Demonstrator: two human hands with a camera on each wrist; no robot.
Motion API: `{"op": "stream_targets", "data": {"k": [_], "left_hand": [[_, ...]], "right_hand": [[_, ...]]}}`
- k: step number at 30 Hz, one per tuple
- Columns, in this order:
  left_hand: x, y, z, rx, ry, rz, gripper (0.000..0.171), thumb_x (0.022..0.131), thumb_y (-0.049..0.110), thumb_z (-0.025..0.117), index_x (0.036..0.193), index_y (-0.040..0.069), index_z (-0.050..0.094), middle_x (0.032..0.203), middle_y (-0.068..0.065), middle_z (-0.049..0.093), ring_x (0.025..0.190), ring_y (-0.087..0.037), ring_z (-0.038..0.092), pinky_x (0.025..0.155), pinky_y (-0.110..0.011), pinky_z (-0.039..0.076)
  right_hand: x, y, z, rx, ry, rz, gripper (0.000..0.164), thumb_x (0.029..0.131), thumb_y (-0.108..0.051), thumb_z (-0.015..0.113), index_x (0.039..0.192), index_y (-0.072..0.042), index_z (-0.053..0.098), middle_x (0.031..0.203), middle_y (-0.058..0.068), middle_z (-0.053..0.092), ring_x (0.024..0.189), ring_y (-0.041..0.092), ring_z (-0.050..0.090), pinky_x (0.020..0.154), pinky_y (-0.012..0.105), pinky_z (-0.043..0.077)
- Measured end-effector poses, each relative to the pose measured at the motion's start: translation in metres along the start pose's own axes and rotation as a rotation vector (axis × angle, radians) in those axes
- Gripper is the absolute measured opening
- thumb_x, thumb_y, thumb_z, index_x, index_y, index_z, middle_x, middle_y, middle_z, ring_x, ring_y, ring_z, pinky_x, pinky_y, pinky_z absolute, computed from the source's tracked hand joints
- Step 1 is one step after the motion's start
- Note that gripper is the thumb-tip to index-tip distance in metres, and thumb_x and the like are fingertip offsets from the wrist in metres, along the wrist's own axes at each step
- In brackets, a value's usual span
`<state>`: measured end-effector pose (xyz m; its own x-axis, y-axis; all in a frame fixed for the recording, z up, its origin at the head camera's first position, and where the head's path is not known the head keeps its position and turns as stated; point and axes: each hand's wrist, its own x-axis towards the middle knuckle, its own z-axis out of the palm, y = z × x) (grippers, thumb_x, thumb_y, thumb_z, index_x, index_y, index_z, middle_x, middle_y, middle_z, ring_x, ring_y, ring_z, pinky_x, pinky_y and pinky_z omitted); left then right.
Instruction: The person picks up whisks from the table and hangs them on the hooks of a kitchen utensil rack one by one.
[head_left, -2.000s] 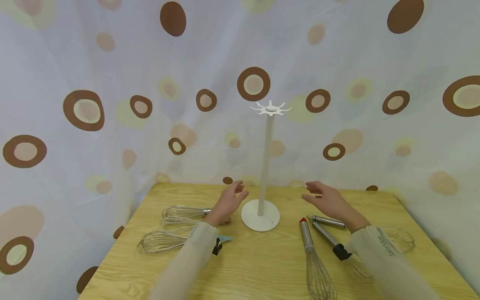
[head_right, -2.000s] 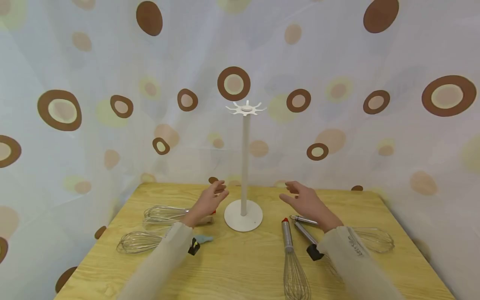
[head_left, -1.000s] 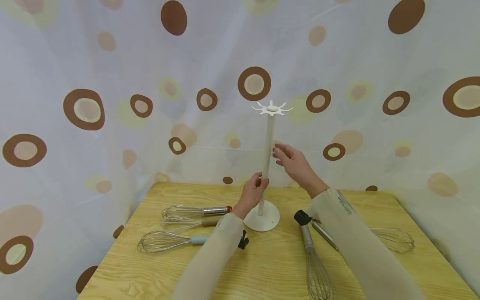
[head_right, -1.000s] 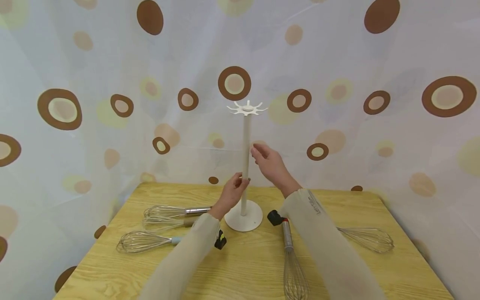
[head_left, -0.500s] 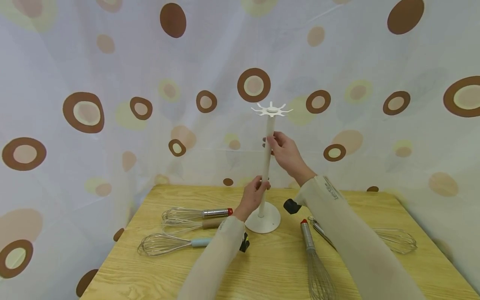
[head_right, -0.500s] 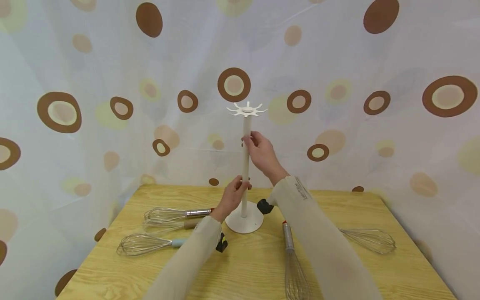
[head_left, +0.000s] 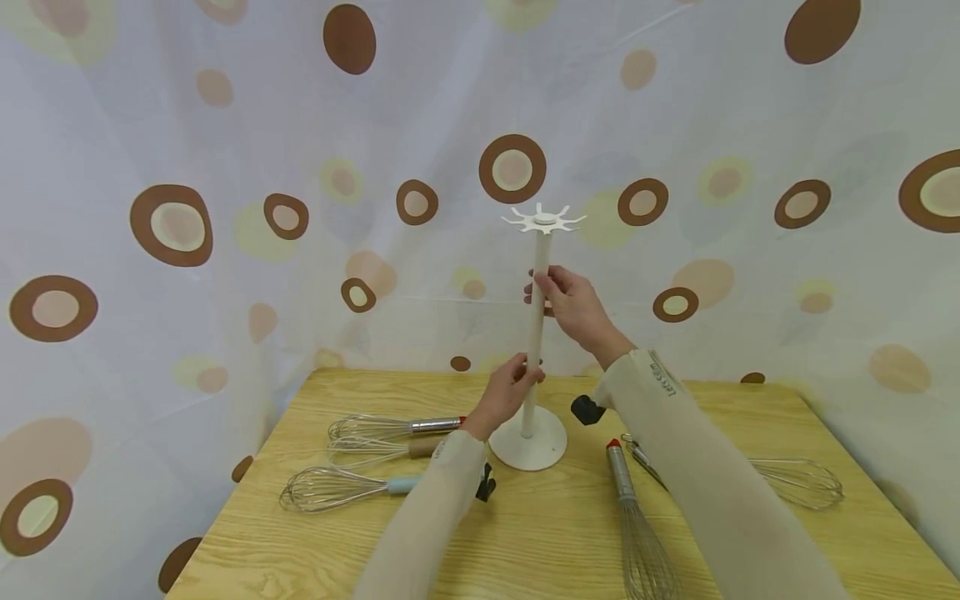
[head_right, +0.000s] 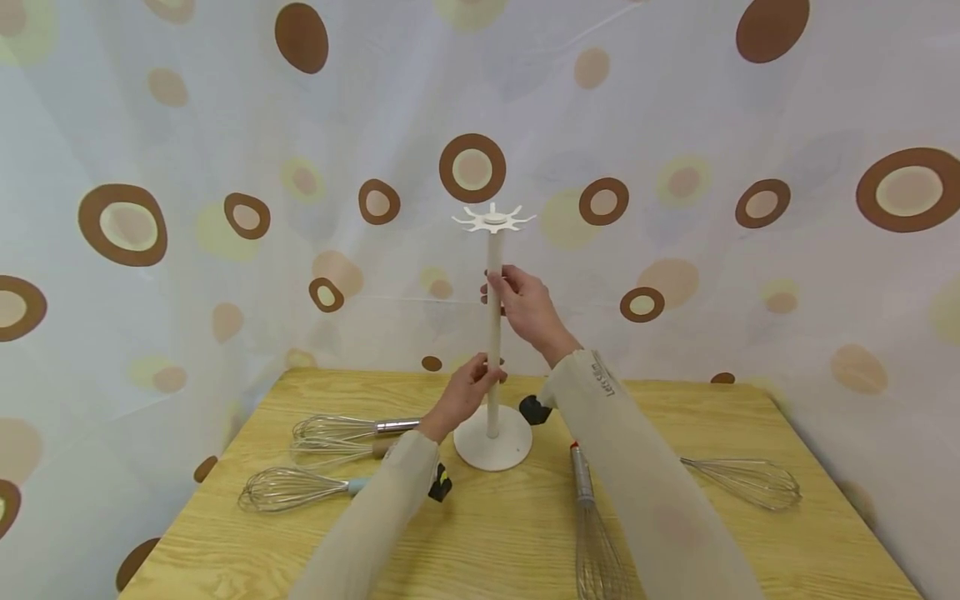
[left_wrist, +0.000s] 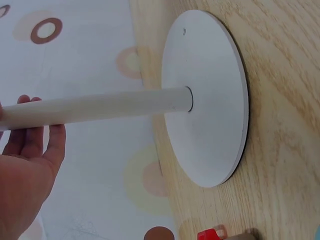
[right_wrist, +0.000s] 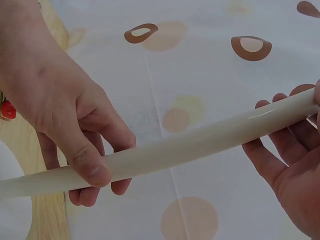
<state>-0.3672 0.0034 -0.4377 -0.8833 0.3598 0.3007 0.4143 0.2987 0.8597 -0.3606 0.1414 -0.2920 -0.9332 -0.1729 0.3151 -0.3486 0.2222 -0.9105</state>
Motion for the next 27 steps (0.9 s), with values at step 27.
{"op": "stream_targets", "data": {"k": [27], "left_hand": [[-0.042, 0.020, 0.005, -0.001, -0.063, -0.065, 0.020, 0.099, 0.024, 0.050, 0.114, 0.012, 0.056, 0.102, -0.001, 0.066, 0.099, -0.016, 0.060, 0.091, -0.043, 0.046]], "right_hand": [[-0.040, -0.010, -0.004, -0.077, -0.103, -0.080, 0.033, 0.100, -0.028, 0.044, 0.119, -0.002, 0.052, 0.104, 0.015, 0.061, 0.102, 0.028, 0.060, 0.088, 0.045, 0.048]]}}
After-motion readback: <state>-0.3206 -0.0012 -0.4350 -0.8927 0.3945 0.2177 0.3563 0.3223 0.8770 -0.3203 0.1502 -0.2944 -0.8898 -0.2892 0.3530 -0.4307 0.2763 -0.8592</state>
